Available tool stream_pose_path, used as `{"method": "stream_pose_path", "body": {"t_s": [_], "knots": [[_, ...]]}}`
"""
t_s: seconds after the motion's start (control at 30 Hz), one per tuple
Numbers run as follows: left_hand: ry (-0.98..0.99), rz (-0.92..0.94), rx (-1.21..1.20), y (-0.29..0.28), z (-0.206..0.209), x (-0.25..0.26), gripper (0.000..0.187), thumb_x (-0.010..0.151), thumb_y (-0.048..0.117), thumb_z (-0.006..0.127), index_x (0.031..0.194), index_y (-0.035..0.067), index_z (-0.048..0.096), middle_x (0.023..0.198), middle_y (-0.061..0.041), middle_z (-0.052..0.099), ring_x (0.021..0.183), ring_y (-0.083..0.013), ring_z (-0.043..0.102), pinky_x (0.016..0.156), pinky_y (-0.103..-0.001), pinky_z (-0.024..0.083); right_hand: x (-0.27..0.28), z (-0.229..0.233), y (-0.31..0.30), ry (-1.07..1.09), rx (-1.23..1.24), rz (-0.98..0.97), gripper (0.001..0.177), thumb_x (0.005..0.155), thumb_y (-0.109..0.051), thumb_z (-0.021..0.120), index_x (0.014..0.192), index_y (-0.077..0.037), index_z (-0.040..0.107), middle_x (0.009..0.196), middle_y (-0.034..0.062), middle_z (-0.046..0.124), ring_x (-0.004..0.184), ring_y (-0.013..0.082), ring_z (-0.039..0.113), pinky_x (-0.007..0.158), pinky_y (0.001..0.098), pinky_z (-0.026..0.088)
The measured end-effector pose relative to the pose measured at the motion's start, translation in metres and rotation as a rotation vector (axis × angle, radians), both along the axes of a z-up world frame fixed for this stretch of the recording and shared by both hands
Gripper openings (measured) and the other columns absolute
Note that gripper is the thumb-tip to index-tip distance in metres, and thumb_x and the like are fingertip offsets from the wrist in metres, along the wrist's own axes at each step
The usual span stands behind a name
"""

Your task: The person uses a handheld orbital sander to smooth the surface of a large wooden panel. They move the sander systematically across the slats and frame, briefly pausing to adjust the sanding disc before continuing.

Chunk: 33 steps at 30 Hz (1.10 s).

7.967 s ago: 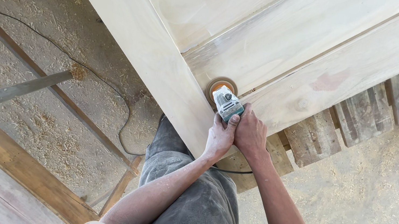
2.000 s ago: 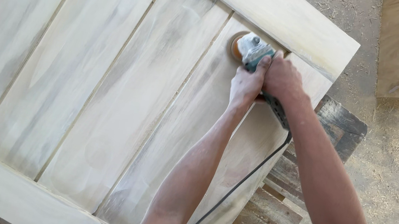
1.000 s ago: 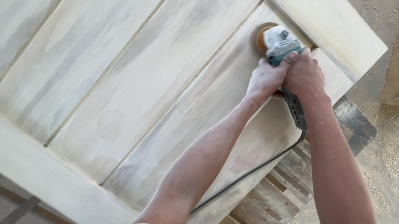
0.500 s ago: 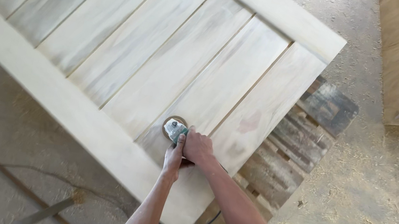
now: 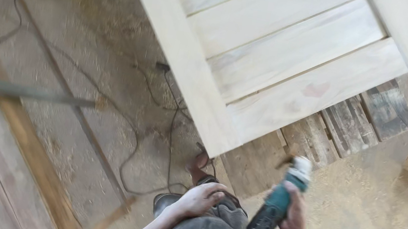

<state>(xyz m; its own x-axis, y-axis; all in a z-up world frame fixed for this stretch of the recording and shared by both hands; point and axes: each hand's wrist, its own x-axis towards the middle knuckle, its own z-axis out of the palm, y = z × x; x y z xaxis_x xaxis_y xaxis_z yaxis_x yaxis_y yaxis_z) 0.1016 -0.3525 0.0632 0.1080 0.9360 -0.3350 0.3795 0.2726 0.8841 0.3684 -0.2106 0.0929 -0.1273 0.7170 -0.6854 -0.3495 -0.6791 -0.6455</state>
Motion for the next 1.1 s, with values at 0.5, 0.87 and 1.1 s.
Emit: {"method": "stream_pose_path", "body": {"t_s": [0.5,0.87,1.1], "knots": [[0.703,0.069,-0.256,-0.208,-0.059,-0.02,0.069,0.111,0.047,0.033,0.075,0.007,0.076,0.085,-0.018,0.075,0.099,-0.0297,0.074,0.121,-0.042,0.043,0.213,0.131,-0.089,0.034,0.463,-0.449,0.063,0.092,-0.04,0.077,0.133,-0.004,0.046,0.105,0.0099,0.059,0.092,0.0237,0.066,0.086,0.0442,0.06],[0.624,0.812,-0.521,-0.206,-0.077,0.192,0.065,0.098,0.058,0.045,0.075,0.004,0.073,0.075,-0.026,0.067,0.076,-0.0451,0.069,0.072,-0.055,0.055,0.276,0.068,0.097,0.019,0.362,-0.143,0.059,0.084,-0.024,0.076,0.132,-0.007,0.047,0.1,0.0066,0.061,0.081,0.0216,0.068,0.074,0.0414,0.065],[0.525,1.002,-0.659,-0.139,-0.053,0.351,0.062,0.096,0.055,0.049,0.072,0.001,0.07,0.068,-0.025,0.064,0.071,-0.0434,0.07,0.068,-0.052,0.055,0.325,0.051,0.249,-0.262,0.468,0.291,0.057,0.082,-0.02,0.075,0.13,0.0,0.051,0.092,0.013,0.063,0.071,0.0245,0.069,0.065,0.0405,0.063]]}}
